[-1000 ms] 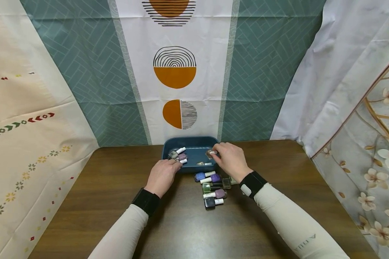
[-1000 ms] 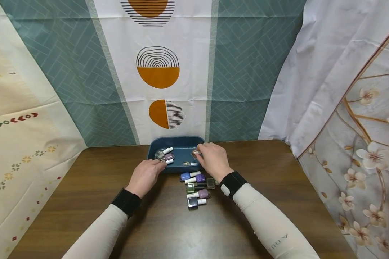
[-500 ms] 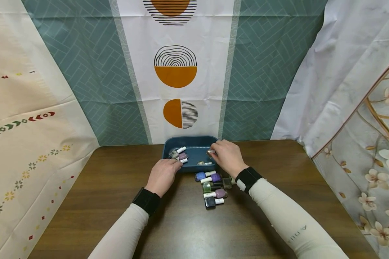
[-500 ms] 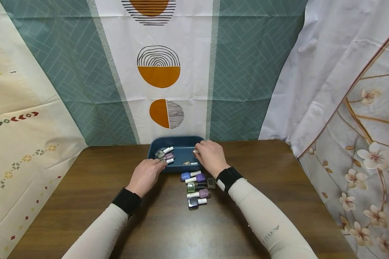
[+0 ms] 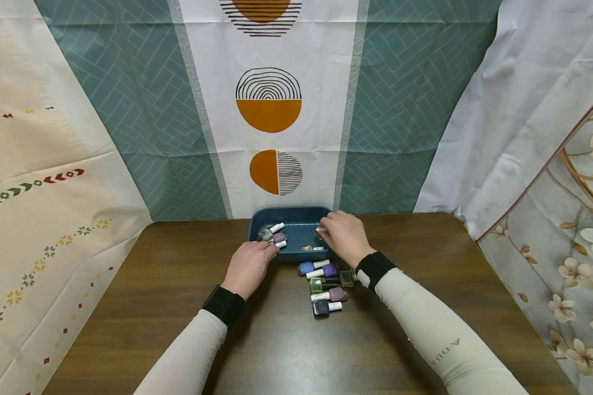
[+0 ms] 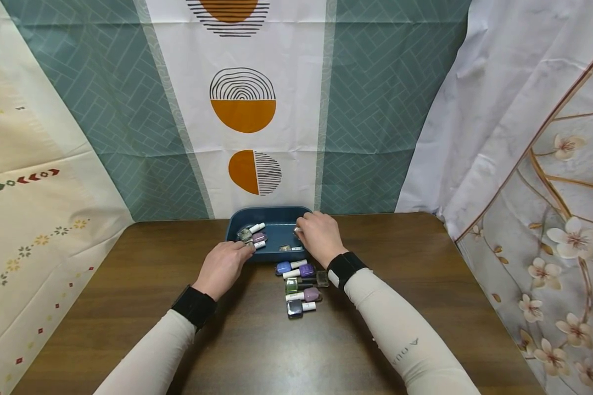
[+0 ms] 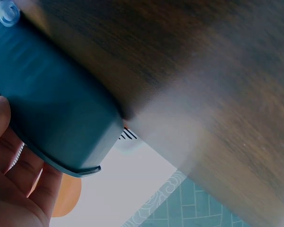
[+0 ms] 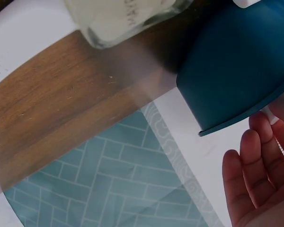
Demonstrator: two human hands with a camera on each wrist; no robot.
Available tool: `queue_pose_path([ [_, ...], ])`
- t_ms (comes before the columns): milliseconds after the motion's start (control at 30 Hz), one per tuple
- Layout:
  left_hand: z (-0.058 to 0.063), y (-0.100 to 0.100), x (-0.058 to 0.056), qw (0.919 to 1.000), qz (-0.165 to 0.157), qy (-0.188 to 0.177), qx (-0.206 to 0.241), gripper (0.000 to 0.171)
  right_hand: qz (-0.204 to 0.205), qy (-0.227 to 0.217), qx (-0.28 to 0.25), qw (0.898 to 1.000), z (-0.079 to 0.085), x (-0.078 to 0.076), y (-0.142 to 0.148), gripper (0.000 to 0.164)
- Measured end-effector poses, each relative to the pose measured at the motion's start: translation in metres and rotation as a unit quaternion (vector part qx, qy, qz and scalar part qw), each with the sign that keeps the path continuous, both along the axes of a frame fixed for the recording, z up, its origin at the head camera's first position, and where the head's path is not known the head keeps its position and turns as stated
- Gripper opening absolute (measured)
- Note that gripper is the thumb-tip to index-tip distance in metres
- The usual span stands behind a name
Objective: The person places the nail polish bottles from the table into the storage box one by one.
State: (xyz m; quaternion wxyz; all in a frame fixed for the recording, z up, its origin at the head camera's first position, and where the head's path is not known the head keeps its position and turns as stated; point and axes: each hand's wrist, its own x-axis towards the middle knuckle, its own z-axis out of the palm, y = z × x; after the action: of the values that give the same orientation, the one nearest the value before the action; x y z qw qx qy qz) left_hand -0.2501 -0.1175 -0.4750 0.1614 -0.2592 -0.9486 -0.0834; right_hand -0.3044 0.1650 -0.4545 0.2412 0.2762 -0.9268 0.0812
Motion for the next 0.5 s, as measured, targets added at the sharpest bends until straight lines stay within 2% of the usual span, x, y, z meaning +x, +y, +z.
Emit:
queue_pose_path([
  [200,-0.0002,0.0000,0.0004,1.0000,-0.001,0.003,0.002,0.017,-0.005,0.005,0.005,1.000,-0.0010,-0.0036,-0.0009,0.010],
  [500,-0.0011,-0.0001,-0.0006,1.0000,-0.002,0.008,0.002,0.016,-0.025,0.005,0.042,0.999,-0.0027,-0.0071,-0.0023,0.011],
])
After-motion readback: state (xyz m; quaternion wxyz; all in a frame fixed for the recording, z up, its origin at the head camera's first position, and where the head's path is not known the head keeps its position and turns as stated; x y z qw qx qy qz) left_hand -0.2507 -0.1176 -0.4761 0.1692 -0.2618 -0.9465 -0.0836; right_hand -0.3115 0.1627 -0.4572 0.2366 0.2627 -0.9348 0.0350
